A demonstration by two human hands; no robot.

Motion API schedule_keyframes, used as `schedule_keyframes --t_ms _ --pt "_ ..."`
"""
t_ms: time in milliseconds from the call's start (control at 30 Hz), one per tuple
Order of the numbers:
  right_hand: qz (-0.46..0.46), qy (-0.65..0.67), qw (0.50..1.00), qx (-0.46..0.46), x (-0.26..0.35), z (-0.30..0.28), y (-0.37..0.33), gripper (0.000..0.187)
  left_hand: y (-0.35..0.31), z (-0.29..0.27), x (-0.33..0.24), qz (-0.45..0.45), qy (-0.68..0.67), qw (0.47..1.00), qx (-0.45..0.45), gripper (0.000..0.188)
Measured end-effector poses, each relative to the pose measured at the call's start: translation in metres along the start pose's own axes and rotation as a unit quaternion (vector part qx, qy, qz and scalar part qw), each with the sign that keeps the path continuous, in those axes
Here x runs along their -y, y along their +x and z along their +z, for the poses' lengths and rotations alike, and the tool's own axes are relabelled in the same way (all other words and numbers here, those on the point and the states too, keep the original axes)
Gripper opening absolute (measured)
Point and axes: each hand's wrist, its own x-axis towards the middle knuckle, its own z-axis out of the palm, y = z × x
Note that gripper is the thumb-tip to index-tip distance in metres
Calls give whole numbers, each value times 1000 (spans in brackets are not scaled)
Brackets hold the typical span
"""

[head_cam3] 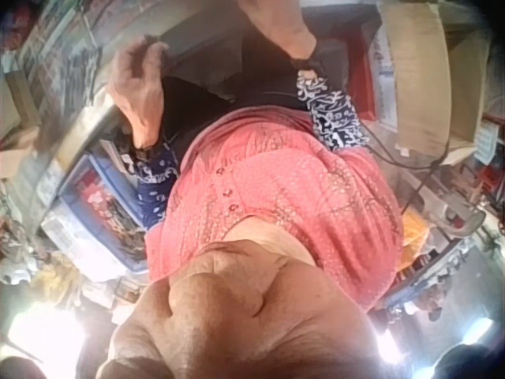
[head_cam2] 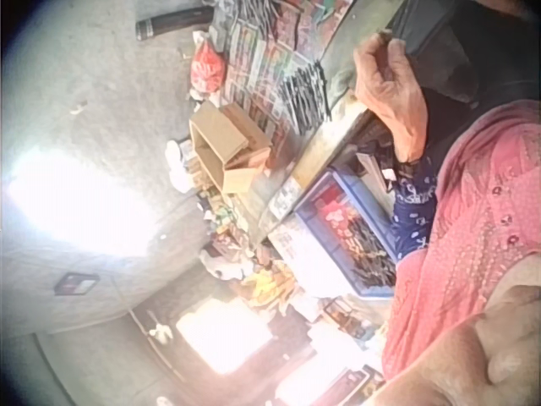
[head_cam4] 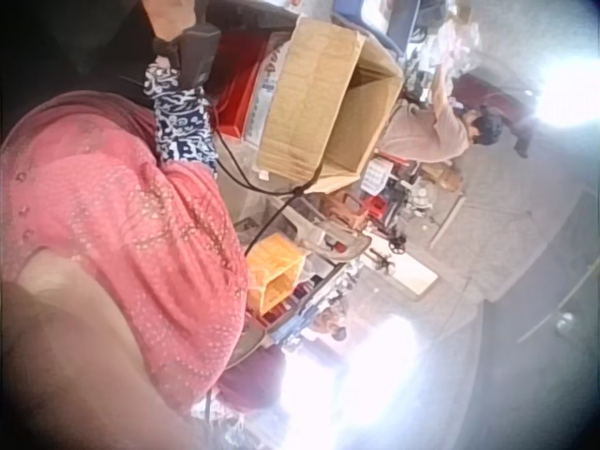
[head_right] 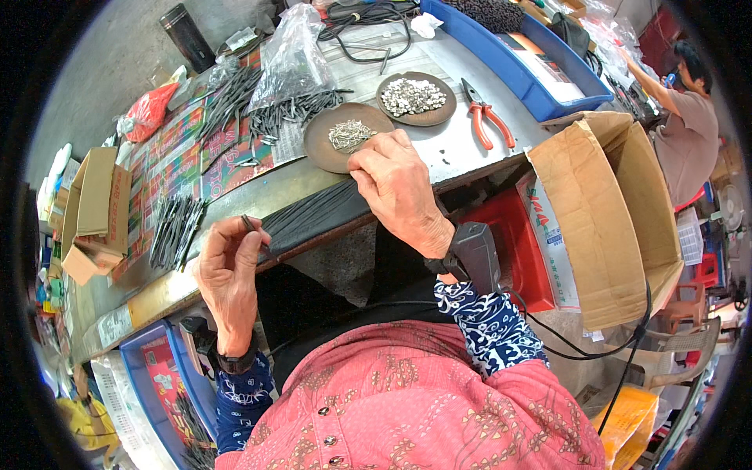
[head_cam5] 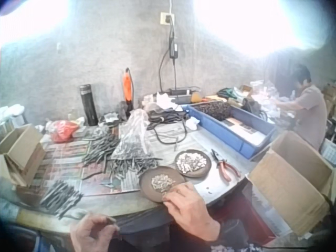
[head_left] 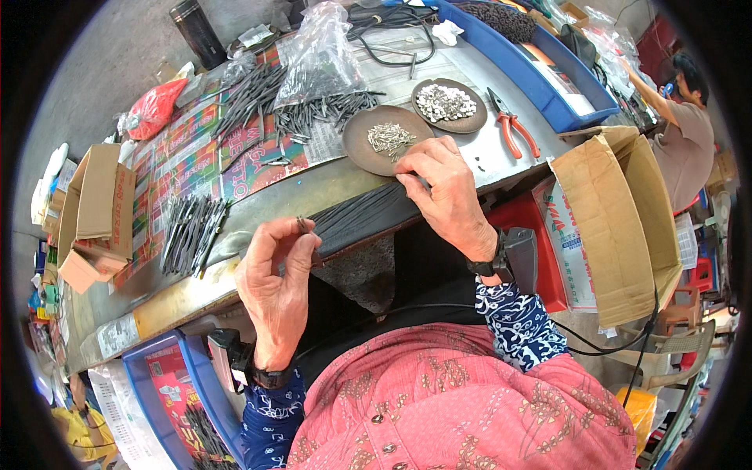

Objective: The person repeatedly picks a black wire and a small metal connector, slides the connector onto the wire, and places the assembled unit on the table. The process is repeated continuously with components taken from piles on the workbench.

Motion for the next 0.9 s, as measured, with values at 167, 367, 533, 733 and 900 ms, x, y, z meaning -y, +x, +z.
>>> schedule_keyframes --t_ms 167,367,533,733,900 --pt "-6 -13 1000 -10 -1 2 -1 7 -7 1 -2 -75 -141 986 41 14" --pt "-15 -8 998 -67 9 4 1 8 -16 8 -2 -137 -275 950 47 19" --pt "57 152 984 -67 45 4 -3 7 -23 11 -6 -223 -348 909 48 18" --pt "72 308 948 -30 82 10 -11 10 -29 15 -10 -224 -393 890 56 19" --pt "51 292 954 -44 87 12 -10 13 -32 16 -14 -224 -399 887 65 18"
